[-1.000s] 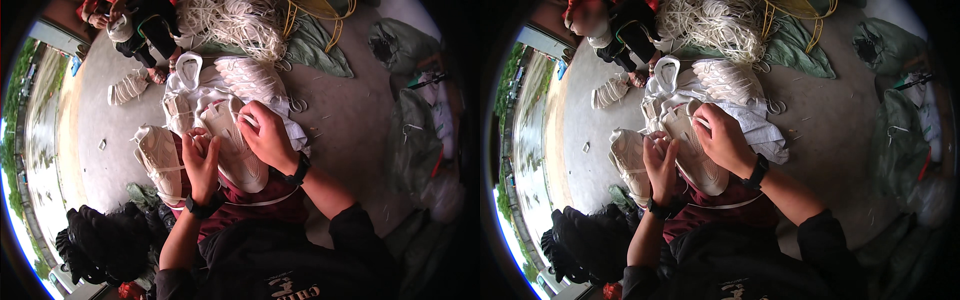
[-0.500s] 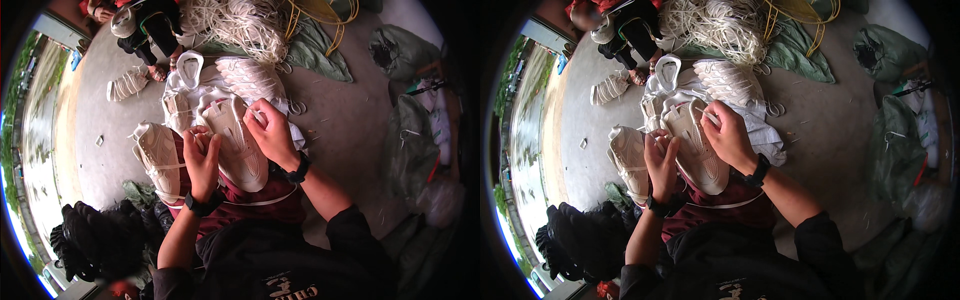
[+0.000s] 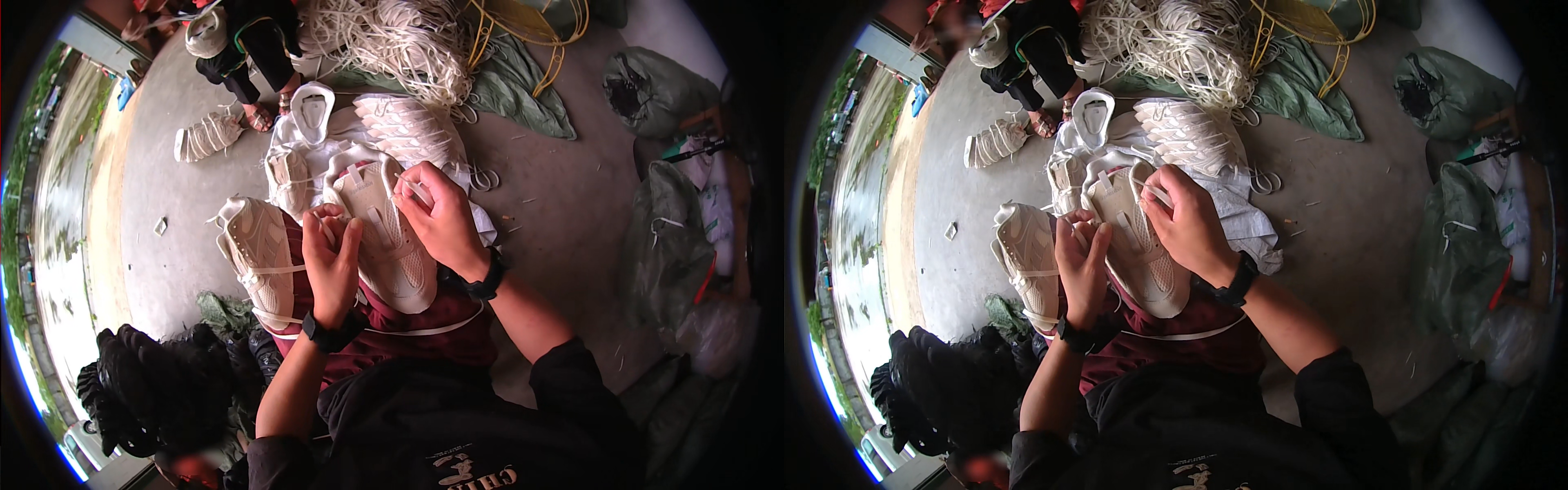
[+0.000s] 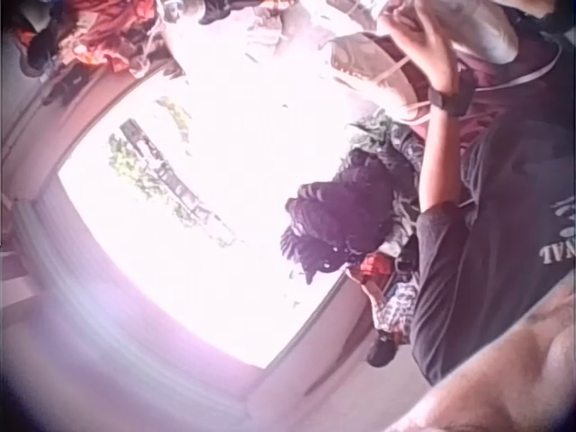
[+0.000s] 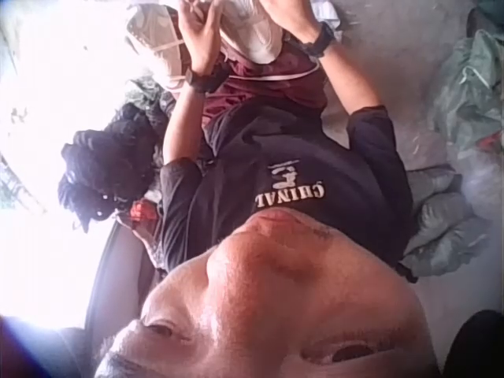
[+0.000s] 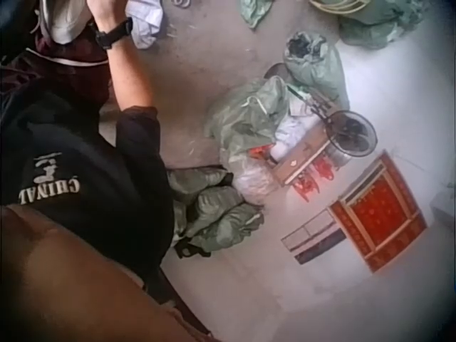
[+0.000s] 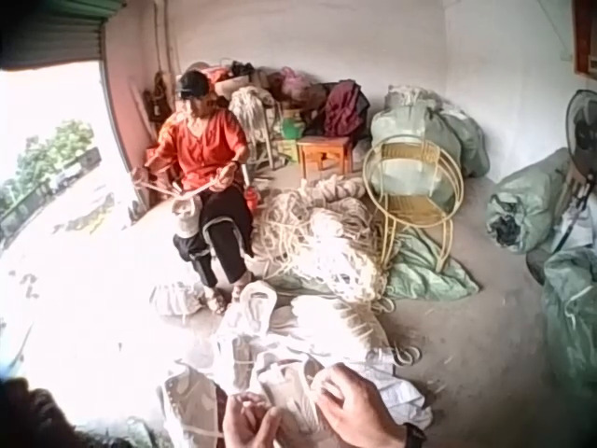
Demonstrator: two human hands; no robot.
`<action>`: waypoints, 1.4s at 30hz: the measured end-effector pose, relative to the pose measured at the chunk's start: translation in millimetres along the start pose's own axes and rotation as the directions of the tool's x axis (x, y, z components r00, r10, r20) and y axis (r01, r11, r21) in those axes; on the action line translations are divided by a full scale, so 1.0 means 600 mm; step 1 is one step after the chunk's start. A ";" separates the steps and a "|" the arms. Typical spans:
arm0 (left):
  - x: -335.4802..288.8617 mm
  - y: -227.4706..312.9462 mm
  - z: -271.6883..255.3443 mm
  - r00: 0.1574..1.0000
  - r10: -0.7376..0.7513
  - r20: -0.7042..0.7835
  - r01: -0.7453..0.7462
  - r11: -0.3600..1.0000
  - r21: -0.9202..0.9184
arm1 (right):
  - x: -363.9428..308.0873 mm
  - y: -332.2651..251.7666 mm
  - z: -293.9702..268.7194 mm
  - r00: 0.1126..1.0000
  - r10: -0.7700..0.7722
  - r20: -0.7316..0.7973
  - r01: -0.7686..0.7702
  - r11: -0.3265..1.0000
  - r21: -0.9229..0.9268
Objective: The recorder is lacing and organizing white shoes.
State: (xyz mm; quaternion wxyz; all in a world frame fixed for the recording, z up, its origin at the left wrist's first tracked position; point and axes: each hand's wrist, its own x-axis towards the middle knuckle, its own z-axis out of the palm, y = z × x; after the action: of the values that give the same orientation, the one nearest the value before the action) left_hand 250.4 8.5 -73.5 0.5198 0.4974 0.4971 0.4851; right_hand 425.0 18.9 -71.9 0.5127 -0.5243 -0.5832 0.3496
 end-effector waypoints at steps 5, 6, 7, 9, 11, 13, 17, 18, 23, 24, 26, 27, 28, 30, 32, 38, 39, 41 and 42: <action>-0.001 0.002 -0.004 1.000 0.003 -0.016 -0.002 1.000 0.023 | 0.003 -0.002 0.009 0.995 -0.096 -0.017 0.093 0.990 -0.109; 0.000 0.001 -0.004 1.000 0.006 -0.012 -0.005 1.000 0.016 | 0.003 -0.003 0.008 0.995 -0.096 -0.017 0.093 0.989 -0.112; 0.000 0.001 -0.004 1.000 0.008 -0.009 -0.008 1.000 0.010 | 0.002 -0.004 0.006 0.995 -0.102 -0.011 0.100 0.990 -0.101; -0.002 0.002 -0.005 1.000 0.004 -0.009 -0.004 1.000 0.002 | 0.000 -0.004 0.004 0.994 -0.108 -0.003 0.108 0.990 -0.089; -0.003 0.001 -0.006 1.000 -0.001 -0.011 0.001 1.000 -0.005 | -0.006 0.000 0.003 0.998 -0.063 0.026 0.064 0.997 -0.046; -0.004 0.005 -0.008 1.000 0.012 -0.002 -0.012 1.000 -0.022 | -0.010 0.003 0.002 0.999 -0.027 0.039 0.028 1.000 -0.008; -0.004 0.002 -0.012 1.000 0.019 -0.010 -0.019 0.999 -0.027 | -0.016 0.001 0.000 0.999 0.027 0.039 -0.030 0.997 0.065; -0.004 0.001 -0.013 1.000 0.022 -0.012 -0.022 1.000 -0.018 | -0.017 0.000 0.000 0.999 0.027 0.041 -0.029 0.997 0.065; -0.005 0.001 -0.016 1.000 0.024 -0.015 -0.024 1.000 0.010 | -0.015 -0.009 0.004 0.999 -0.038 0.000 0.038 0.999 0.027; -0.005 0.000 -0.017 1.000 0.024 -0.018 -0.023 1.000 0.004 | -0.012 -0.011 0.007 0.999 -0.038 0.002 0.038 0.999 0.028; -0.006 -0.001 -0.017 0.999 0.023 -0.023 -0.023 1.000 -0.002 | -0.005 -0.014 0.013 0.969 -0.246 -0.005 0.244 0.965 -0.092; -0.006 0.000 -0.017 0.999 0.025 -0.023 -0.025 1.000 -0.005 | -0.004 -0.014 0.013 0.969 -0.246 -0.003 0.244 0.965 -0.093; -0.007 0.000 -0.017 0.999 0.027 -0.023 -0.027 1.000 -0.009 | -0.004 -0.014 0.014 0.973 -0.229 0.023 0.230 0.968 -0.096; -0.006 -0.001 -0.018 0.999 0.038 -0.021 -0.038 0.999 -0.001 | -0.002 -0.013 0.014 0.976 -0.213 0.051 0.217 0.971 -0.100; -0.006 -0.001 -0.019 0.999 0.049 -0.020 -0.049 0.999 0.007 | 0.000 -0.011 0.014 0.969 -0.240 0.057 0.246 0.957 -0.151; -0.007 0.002 -0.019 0.999 0.044 -0.032 -0.044 0.999 -0.009 | 0.001 -0.015 0.018 0.970 -0.233 0.065 0.239 0.962 -0.133; -0.007 0.004 -0.018 0.998 0.041 -0.042 -0.042 0.999 -0.025 | 0.000 -0.015 0.018 0.970 -0.233 0.066 0.240 0.961 -0.134; -0.006 0.005 -0.019 0.998 0.038 -0.052 -0.040 0.998 -0.041 | -0.003 -0.014 0.016 0.963 -0.247 0.109 0.259 0.959 -0.112; -0.006 0.004 -0.020 0.998 0.043 -0.051 -0.045 0.998 -0.038 | -0.005 -0.014 0.015 0.963 -0.247 0.110 0.259 0.959 -0.112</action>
State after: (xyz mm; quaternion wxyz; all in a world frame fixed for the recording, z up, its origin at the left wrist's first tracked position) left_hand 238.1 5.2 -71.3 0.5059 0.4856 0.4892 0.5186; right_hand 413.9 15.6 -67.0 0.4910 -0.4591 -0.6900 0.2683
